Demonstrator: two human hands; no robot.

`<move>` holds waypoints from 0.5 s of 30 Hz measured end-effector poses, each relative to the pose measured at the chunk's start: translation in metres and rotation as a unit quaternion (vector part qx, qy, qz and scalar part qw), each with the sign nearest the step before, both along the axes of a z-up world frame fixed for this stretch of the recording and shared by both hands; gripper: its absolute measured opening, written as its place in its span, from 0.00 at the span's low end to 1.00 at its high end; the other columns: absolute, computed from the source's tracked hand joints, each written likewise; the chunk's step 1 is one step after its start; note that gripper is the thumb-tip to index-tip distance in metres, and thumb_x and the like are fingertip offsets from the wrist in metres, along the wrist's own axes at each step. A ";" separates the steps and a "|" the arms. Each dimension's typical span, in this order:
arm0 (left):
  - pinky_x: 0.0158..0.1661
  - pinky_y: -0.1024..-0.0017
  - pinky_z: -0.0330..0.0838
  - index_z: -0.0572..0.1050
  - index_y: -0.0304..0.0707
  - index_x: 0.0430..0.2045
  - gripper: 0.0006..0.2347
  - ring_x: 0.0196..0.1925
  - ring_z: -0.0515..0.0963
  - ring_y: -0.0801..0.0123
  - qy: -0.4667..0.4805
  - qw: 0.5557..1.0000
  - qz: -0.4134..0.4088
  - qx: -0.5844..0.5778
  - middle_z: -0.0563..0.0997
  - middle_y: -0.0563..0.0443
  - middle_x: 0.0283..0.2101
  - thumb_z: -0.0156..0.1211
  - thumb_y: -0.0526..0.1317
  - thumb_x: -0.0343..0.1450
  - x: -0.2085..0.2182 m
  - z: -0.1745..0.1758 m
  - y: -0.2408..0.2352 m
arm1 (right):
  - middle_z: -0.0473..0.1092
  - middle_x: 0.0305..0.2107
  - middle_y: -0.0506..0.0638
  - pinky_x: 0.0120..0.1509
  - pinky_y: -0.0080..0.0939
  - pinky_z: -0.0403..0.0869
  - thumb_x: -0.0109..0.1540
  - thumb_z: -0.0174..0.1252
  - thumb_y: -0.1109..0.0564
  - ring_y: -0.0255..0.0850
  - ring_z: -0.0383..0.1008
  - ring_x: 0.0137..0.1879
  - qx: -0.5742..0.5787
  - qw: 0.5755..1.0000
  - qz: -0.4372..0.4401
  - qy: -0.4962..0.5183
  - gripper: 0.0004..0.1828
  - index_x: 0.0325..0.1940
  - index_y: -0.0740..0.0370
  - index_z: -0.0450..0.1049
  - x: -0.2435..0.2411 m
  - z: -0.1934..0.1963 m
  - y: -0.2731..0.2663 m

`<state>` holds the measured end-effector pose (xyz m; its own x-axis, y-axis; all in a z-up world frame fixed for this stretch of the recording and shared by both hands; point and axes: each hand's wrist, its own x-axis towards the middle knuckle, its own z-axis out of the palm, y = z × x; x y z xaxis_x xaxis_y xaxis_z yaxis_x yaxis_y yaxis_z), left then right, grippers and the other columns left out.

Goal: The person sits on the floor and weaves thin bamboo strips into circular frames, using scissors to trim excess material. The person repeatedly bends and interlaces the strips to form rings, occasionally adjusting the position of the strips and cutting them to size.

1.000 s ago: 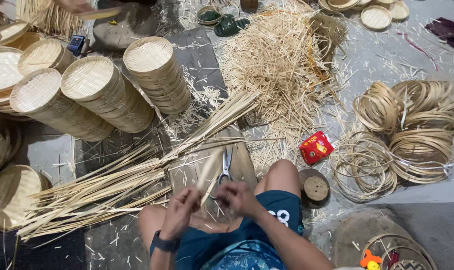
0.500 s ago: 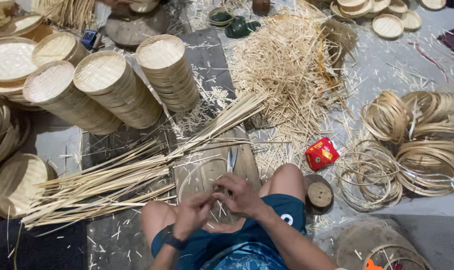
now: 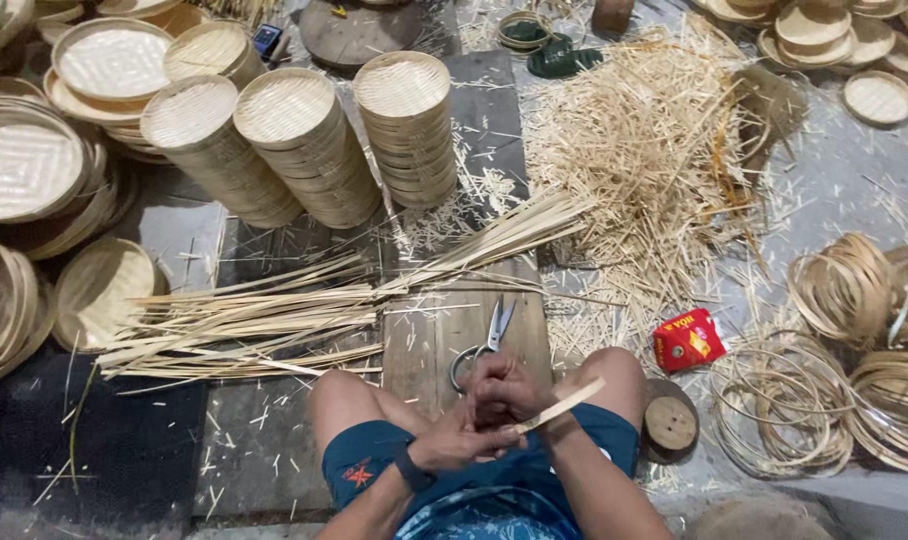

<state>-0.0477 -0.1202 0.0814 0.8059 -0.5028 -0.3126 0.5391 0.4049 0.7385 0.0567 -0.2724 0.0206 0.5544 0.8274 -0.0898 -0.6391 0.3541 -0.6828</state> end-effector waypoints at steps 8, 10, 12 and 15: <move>0.30 0.78 0.75 0.84 0.35 0.42 0.11 0.28 0.81 0.79 -0.171 0.904 0.164 0.355 0.84 0.54 0.28 0.57 0.32 0.70 0.006 -0.019 0.053 | 0.77 0.31 0.50 0.41 0.40 0.74 0.61 0.65 0.60 0.40 0.78 0.37 -0.255 0.735 -0.212 -0.592 0.04 0.39 0.61 0.79 -0.021 0.089 0.002; 0.33 0.78 0.75 0.84 0.35 0.40 0.09 0.31 0.81 0.78 -0.261 0.862 0.167 0.401 0.84 0.53 0.30 0.57 0.30 0.71 0.007 -0.030 0.047 | 0.78 0.34 0.53 0.35 0.38 0.75 0.58 0.67 0.61 0.41 0.78 0.36 -0.296 0.712 -0.189 -0.607 0.06 0.39 0.62 0.81 -0.023 0.099 0.003; 0.39 0.78 0.76 0.82 0.35 0.35 0.03 0.39 0.81 0.79 -0.414 0.785 0.196 0.417 0.83 0.53 0.35 0.62 0.32 0.74 0.012 -0.035 0.043 | 0.79 0.34 0.49 0.38 0.36 0.77 0.60 0.63 0.63 0.37 0.80 0.37 -0.227 0.798 -0.173 -0.530 0.07 0.42 0.62 0.81 -0.027 0.100 0.004; 0.30 0.79 0.70 0.82 0.37 0.37 0.07 0.29 0.74 0.80 -0.114 0.918 0.272 0.266 0.79 0.58 0.28 0.58 0.38 0.76 0.020 -0.029 0.044 | 0.78 0.29 0.46 0.36 0.34 0.75 0.62 0.63 0.62 0.35 0.77 0.33 -0.253 0.877 -0.178 -0.368 0.04 0.38 0.65 0.82 -0.033 0.086 0.001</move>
<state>-0.0275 -0.0764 0.0527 0.9675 0.1679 -0.1892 0.1708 0.1180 0.9782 0.0238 -0.2711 0.1065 0.8321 0.5465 0.0945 0.1299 -0.0262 -0.9912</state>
